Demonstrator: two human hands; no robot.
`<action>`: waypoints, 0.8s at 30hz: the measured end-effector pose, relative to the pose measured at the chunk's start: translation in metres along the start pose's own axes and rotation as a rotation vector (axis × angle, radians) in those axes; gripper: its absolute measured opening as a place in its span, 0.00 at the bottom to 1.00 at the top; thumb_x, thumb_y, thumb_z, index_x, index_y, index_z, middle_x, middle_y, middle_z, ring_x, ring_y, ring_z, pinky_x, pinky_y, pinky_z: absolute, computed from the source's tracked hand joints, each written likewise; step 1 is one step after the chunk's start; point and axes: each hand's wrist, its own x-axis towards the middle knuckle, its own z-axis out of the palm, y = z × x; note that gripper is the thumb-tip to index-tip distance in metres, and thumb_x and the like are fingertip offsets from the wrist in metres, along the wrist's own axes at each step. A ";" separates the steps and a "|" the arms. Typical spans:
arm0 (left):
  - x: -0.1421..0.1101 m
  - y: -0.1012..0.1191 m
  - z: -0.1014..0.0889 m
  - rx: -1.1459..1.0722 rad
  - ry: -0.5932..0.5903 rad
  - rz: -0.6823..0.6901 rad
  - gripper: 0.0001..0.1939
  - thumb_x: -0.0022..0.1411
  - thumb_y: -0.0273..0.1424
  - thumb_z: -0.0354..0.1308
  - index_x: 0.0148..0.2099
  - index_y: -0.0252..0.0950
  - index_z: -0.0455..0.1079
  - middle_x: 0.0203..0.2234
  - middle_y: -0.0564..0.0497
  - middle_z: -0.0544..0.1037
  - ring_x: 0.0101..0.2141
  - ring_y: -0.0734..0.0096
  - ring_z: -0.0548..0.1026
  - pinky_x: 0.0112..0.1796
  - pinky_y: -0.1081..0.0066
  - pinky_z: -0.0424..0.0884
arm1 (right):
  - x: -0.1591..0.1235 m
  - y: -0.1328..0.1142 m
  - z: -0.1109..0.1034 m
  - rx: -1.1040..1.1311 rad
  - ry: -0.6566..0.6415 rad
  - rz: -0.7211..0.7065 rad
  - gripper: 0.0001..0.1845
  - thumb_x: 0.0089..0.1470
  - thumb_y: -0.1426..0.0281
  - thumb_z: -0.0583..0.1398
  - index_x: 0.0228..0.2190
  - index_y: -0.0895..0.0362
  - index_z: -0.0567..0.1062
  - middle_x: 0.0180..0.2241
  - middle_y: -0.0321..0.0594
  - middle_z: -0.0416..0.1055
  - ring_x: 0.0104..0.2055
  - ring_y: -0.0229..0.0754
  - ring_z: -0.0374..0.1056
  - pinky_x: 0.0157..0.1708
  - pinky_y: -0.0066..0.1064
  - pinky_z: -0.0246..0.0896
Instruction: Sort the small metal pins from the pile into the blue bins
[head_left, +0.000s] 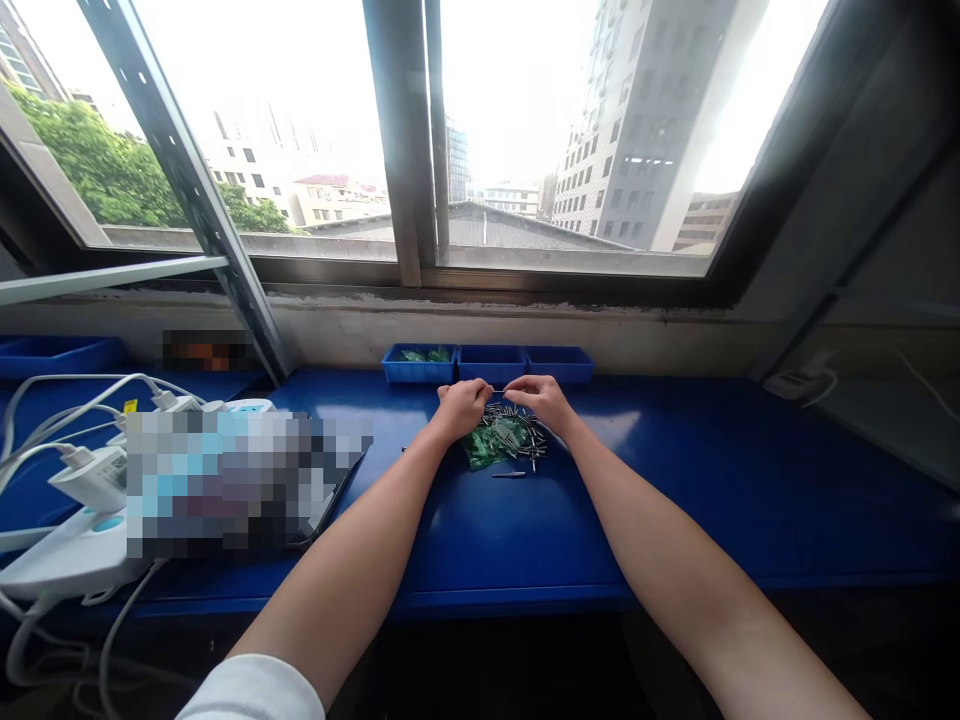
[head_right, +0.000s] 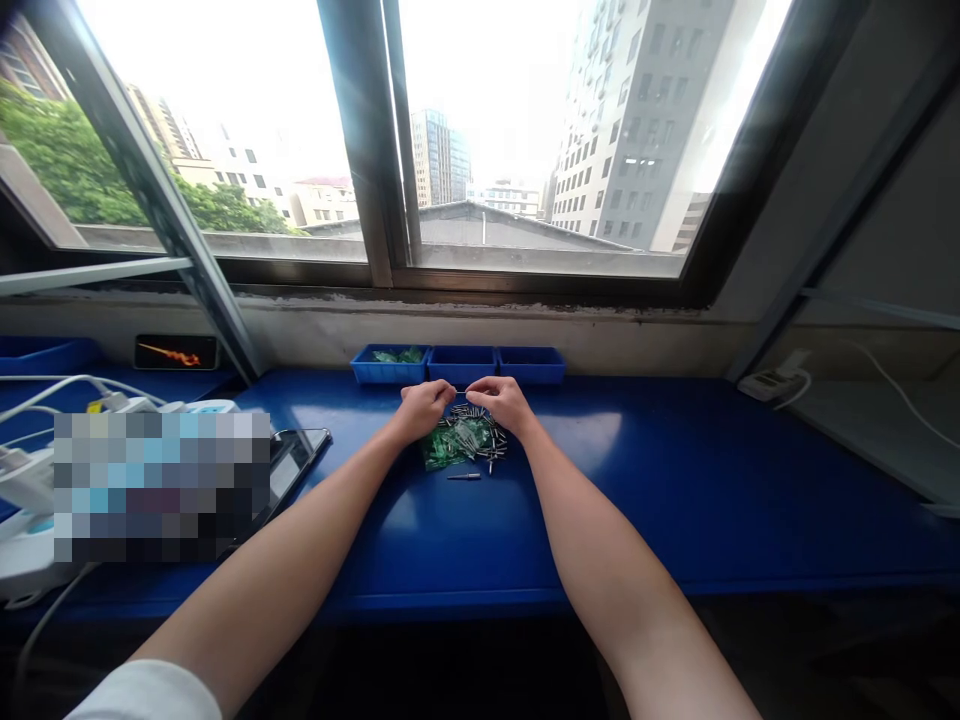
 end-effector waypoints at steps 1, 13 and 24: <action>0.000 0.001 0.000 -0.004 -0.004 -0.005 0.17 0.65 0.39 0.42 0.36 0.39 0.71 0.31 0.53 0.78 0.37 0.66 0.73 0.44 0.64 0.56 | 0.000 -0.001 -0.001 0.026 0.003 0.017 0.14 0.40 0.62 0.63 0.27 0.59 0.78 0.25 0.40 0.74 0.28 0.40 0.67 0.28 0.30 0.61; 0.005 -0.006 -0.006 0.024 0.083 -0.165 0.19 0.62 0.41 0.45 0.49 0.38 0.66 0.45 0.46 0.73 0.47 0.58 0.68 0.46 0.60 0.58 | 0.004 0.014 -0.018 -0.417 0.350 -0.001 0.18 0.42 0.67 0.59 0.38 0.56 0.77 0.38 0.40 0.75 0.40 0.45 0.66 0.42 0.35 0.62; 0.005 -0.017 -0.004 0.191 -0.063 -0.195 0.18 0.58 0.40 0.48 0.46 0.39 0.69 0.47 0.43 0.70 0.49 0.53 0.65 0.47 0.56 0.58 | 0.013 0.033 -0.036 -0.710 0.469 0.080 0.27 0.42 0.68 0.57 0.48 0.57 0.71 0.48 0.42 0.70 0.51 0.53 0.57 0.50 0.44 0.53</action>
